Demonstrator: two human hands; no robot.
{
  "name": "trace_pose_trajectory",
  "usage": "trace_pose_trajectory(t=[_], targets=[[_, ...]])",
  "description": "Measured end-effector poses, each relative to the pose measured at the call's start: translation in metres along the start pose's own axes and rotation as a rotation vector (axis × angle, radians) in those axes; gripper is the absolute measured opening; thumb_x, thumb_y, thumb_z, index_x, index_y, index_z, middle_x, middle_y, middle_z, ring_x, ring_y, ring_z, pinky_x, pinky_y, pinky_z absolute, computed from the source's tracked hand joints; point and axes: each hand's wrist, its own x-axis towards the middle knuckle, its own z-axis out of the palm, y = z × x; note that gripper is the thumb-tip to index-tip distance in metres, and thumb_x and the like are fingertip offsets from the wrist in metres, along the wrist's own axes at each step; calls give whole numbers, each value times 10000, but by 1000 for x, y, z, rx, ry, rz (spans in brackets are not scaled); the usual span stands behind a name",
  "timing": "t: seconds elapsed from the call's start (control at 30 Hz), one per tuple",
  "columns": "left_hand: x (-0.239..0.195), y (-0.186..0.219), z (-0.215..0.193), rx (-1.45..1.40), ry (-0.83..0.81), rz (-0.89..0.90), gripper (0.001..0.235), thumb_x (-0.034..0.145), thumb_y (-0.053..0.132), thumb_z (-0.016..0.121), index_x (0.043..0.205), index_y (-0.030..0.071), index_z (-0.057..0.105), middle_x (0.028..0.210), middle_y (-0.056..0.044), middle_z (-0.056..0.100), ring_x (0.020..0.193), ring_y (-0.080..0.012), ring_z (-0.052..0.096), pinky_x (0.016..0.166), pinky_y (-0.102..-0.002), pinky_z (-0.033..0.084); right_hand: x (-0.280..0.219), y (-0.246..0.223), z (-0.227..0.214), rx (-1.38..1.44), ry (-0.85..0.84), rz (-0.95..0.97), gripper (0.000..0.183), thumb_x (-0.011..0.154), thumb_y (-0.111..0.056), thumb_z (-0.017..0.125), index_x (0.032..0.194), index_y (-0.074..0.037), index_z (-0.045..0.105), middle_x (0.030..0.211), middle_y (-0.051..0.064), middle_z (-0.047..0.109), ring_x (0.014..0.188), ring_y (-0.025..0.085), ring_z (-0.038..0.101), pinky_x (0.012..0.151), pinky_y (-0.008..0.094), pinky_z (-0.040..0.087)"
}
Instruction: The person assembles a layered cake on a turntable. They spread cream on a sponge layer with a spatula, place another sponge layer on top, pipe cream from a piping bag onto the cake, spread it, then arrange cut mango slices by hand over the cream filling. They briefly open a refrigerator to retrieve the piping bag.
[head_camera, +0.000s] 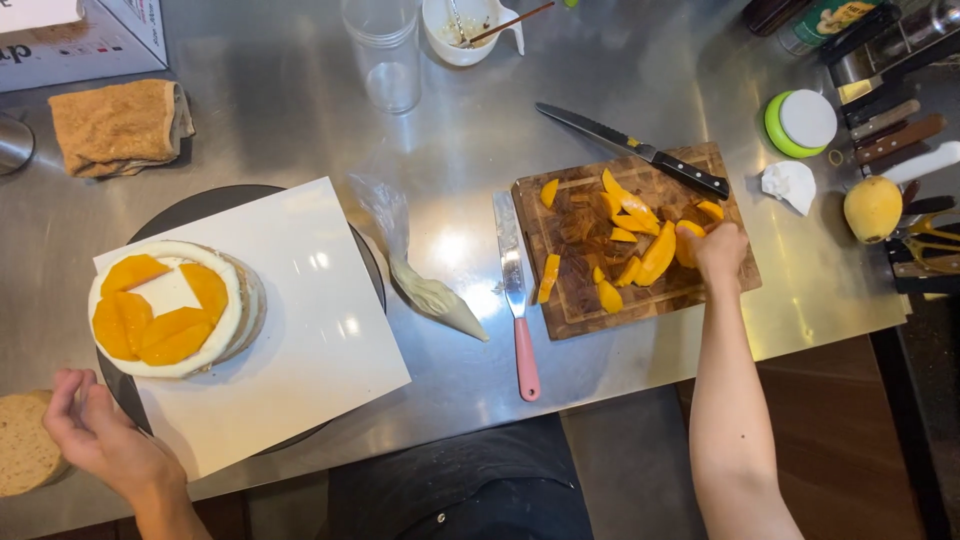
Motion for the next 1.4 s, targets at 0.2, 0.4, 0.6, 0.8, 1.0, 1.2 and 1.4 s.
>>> trace_pose_trajectory(t=[0.2, 0.4, 0.6, 0.8, 1.0, 1.2, 1.4], targets=[[-5, -2, 0, 37, 12, 40, 252, 1188, 27, 452, 1435, -24, 445, 1681, -255, 342, 1576, -308, 391, 1353, -405, 323, 4, -10, 5, 85, -16, -43, 419, 740, -282, 929, 997, -1, 754, 1019, 251, 738, 961, 397, 718, 888, 456, 561], [-8, -3, 1, 99, 15, 78, 231, 1188, 6, 456, 1414, -40, 450, 1713, -281, 346, 1588, -321, 408, 1366, -416, 326, -27, -65, -39, -32, 64, -352, 264, 841, -167, 861, 1026, -6, 765, 1028, 233, 735, 917, 425, 697, 795, 493, 545], [-10, 13, 11, 107, 52, 44, 262, 1185, 11, 470, 1442, -36, 480, 1710, -303, 319, 1589, -347, 403, 1349, -424, 331, 14, -30, -20, 133, -18, -380, 247, 913, -118, 835, 1075, 40, 737, 943, 221, 747, 847, 337, 726, 780, 427, 567], [-14, 30, 30, 111, 118, -39, 250, 1138, 35, 506, 1387, 7, 510, 1677, -241, 354, 1535, -317, 427, 1308, -408, 332, -27, -89, -85, 835, -122, -227, 189, 1004, -65, 782, 1154, 31, 718, 1011, 105, 733, 858, 129, 693, 782, 273, 579], [-23, 33, 39, 3, 186, -94, 267, 1068, 95, 536, 1326, 29, 537, 1633, -205, 379, 1502, -314, 407, 1249, -424, 315, -119, -229, -122, 1140, -478, -258, 221, 1031, -45, 767, 1228, 31, 701, 1033, 73, 724, 804, 91, 643, 732, 238, 528], [-37, 46, 48, -28, 209, -126, 311, 1057, 138, 517, 1343, 16, 513, 1645, -223, 333, 1564, -326, 283, 1272, -450, 234, -275, -424, -156, 1011, -931, -599, 304, 898, -58, 742, 1184, 39, 703, 999, 78, 762, 892, 119, 711, 784, 252, 575], [-39, 59, 47, -148, 173, -175, 341, 1071, 159, 486, 1388, 38, 445, 1690, -199, 213, 1585, -320, 220, 1272, -474, 228, -342, -546, -150, 581, -942, -962, 275, 889, -123, 773, 1141, -16, 746, 923, 66, 759, 798, 118, 711, 714, 277, 589]])
